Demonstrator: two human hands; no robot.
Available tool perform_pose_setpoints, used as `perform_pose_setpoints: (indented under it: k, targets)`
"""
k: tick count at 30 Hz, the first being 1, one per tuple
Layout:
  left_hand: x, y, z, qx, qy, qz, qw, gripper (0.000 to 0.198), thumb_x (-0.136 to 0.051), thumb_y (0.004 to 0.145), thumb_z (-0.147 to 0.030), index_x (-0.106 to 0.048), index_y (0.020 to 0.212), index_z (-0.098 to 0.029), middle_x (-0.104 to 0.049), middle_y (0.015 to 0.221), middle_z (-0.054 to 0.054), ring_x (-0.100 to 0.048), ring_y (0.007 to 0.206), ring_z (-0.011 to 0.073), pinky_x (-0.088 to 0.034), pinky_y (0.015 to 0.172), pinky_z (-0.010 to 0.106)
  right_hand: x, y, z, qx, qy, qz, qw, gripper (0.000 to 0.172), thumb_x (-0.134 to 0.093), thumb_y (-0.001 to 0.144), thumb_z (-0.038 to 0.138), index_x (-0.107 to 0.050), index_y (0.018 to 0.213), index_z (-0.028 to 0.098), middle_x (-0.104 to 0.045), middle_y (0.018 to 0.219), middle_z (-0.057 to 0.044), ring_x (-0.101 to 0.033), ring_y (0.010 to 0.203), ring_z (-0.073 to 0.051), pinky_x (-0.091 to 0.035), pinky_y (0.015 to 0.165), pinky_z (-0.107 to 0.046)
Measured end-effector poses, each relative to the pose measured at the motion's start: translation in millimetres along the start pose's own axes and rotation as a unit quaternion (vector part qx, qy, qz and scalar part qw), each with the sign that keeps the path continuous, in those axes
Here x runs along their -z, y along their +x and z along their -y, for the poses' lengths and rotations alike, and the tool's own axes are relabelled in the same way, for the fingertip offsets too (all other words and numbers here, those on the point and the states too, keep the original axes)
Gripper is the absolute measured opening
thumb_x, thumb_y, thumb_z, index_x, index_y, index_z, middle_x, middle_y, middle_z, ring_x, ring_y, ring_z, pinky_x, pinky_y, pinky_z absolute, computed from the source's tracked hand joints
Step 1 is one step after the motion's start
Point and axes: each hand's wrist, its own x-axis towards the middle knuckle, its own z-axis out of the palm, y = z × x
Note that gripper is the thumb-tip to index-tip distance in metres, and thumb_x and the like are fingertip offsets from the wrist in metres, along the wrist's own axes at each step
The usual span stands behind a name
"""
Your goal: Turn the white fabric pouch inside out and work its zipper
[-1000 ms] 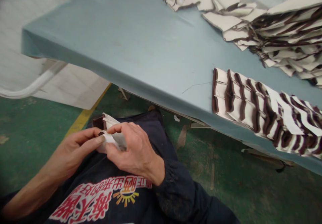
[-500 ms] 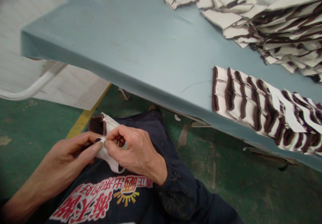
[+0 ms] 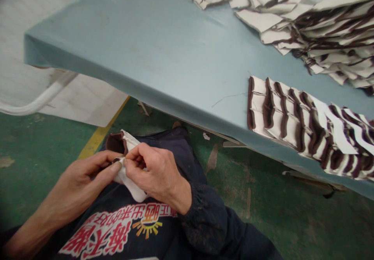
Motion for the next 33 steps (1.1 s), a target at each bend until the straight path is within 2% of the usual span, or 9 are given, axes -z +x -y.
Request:
perform_pose_setpoints:
  k: [7, 12, 19, 21, 23, 25, 27, 29, 33]
  targets:
    - [-1.3, 1.3, 4.7, 0.020, -0.050, 0.001, 0.999, 0.030, -0.072, 0.098, -0.047, -0.080, 0.081, -0.023, -0.072, 0.063, -0.002, -0.057, 0.052, 0.0153, -0.044, 0.048, 0.023, 2.3, 6.1, -0.2, -0.045, 0.015, 0.025, 0.999, 0.013, -0.080, 0.099, 0.025, -0.071, 0.090, 0.025, -0.080, 0.082, 0.004, -0.069, 0.069, -0.014, -0.051, 0.067, -0.027]
    - [0.6, 4.5, 13.7, 0.051, -0.095, 0.030, 0.994, 0.031, -0.078, 0.097, -0.051, -0.086, 0.087, -0.023, -0.078, 0.074, 0.001, -0.064, 0.063, 0.0172, -0.051, 0.056, 0.023, 4.3, 8.3, 0.6, -0.097, 0.045, 0.041, 0.993, 0.014, -0.083, 0.098, 0.023, -0.072, 0.089, 0.024, -0.077, 0.080, 0.005, -0.068, 0.069, -0.014, -0.049, 0.066, -0.027]
    - [4.2, 7.0, 14.8, 0.029, -0.108, 0.040, 0.993, 0.028, -0.078, 0.096, -0.045, -0.085, 0.081, -0.023, -0.074, 0.069, -0.001, -0.060, 0.060, 0.0157, -0.048, 0.052, 0.021, -0.1, 9.7, -10.8, -0.167, 0.144, 0.075, 0.973, 0.020, -0.089, 0.102, 0.033, -0.074, 0.095, 0.022, -0.075, 0.078, 0.004, -0.066, 0.066, -0.012, -0.048, 0.059, -0.024]
    - [4.3, 7.5, 12.4, 0.017, -0.097, 0.032, 0.995, 0.027, -0.077, 0.095, -0.043, -0.084, 0.079, -0.023, -0.071, 0.066, -0.002, -0.058, 0.057, 0.0148, -0.046, 0.050, 0.021, 0.1, 10.2, -14.3, -0.162, 0.146, 0.079, 0.973, 0.023, -0.091, 0.102, 0.038, -0.074, 0.099, 0.022, -0.076, 0.081, 0.004, -0.067, 0.068, -0.013, -0.050, 0.060, -0.024]
    - [4.4, 8.0, 9.1, 0.001, -0.091, 0.017, 0.996, 0.026, -0.075, 0.095, -0.041, -0.082, 0.077, -0.023, -0.067, 0.062, -0.004, -0.055, 0.055, 0.0136, -0.042, 0.049, 0.020, 4.2, 11.5, -14.7, -0.113, 0.112, 0.064, 0.985, 0.026, -0.092, 0.099, 0.041, -0.074, 0.105, 0.023, -0.080, 0.090, 0.002, -0.072, 0.075, -0.015, -0.057, 0.069, -0.027]
    - [4.7, 8.5, 5.0, -0.011, -0.091, 0.001, 0.996, 0.026, -0.074, 0.094, -0.040, -0.080, 0.075, -0.023, -0.065, 0.061, -0.004, -0.054, 0.054, 0.0134, -0.041, 0.048, 0.020, 11.9, 14.5, -11.6, -0.018, 0.066, 0.045, 0.997, 0.026, -0.087, 0.100, 0.038, -0.075, 0.117, 0.023, -0.085, 0.108, -0.003, -0.080, 0.094, -0.020, -0.066, 0.088, -0.035]
    - [5.7, 9.1, 0.2, -0.021, -0.087, -0.013, 0.996, 0.026, -0.073, 0.094, -0.039, -0.077, 0.074, -0.023, -0.067, 0.062, -0.004, -0.055, 0.054, 0.0142, -0.043, 0.049, 0.021, 20.8, 19.4, -6.4, 0.092, 0.036, 0.050, 0.994, 0.030, -0.077, 0.102, 0.032, -0.073, 0.131, 0.024, -0.087, 0.131, -0.008, -0.083, 0.119, -0.025, -0.066, 0.108, -0.043]
    - [7.8, 9.4, -4.6, -0.040, -0.074, -0.022, 0.996, 0.025, -0.072, 0.094, -0.039, -0.077, 0.075, -0.023, -0.071, 0.064, -0.003, -0.058, 0.054, 0.0150, -0.045, 0.049, 0.022, 28.0, 26.5, -1.9, 0.186, 0.016, 0.074, 0.980, 0.036, -0.068, 0.105, 0.029, -0.070, 0.141, 0.022, -0.084, 0.144, -0.012, -0.080, 0.132, -0.027, -0.064, 0.117, -0.046]
    - [12.5, 6.9, -12.1, -0.078, -0.036, -0.021, 0.996, 0.028, -0.070, 0.096, -0.037, -0.079, 0.074, -0.023, -0.070, 0.062, -0.003, -0.060, 0.053, 0.0148, -0.046, 0.049, 0.021, 34.3, 43.5, 1.3, 0.319, -0.057, 0.089, 0.942, 0.037, -0.055, 0.109, 0.031, -0.070, 0.139, 0.017, -0.086, 0.126, -0.013, -0.080, 0.116, -0.028, -0.058, 0.125, -0.054]
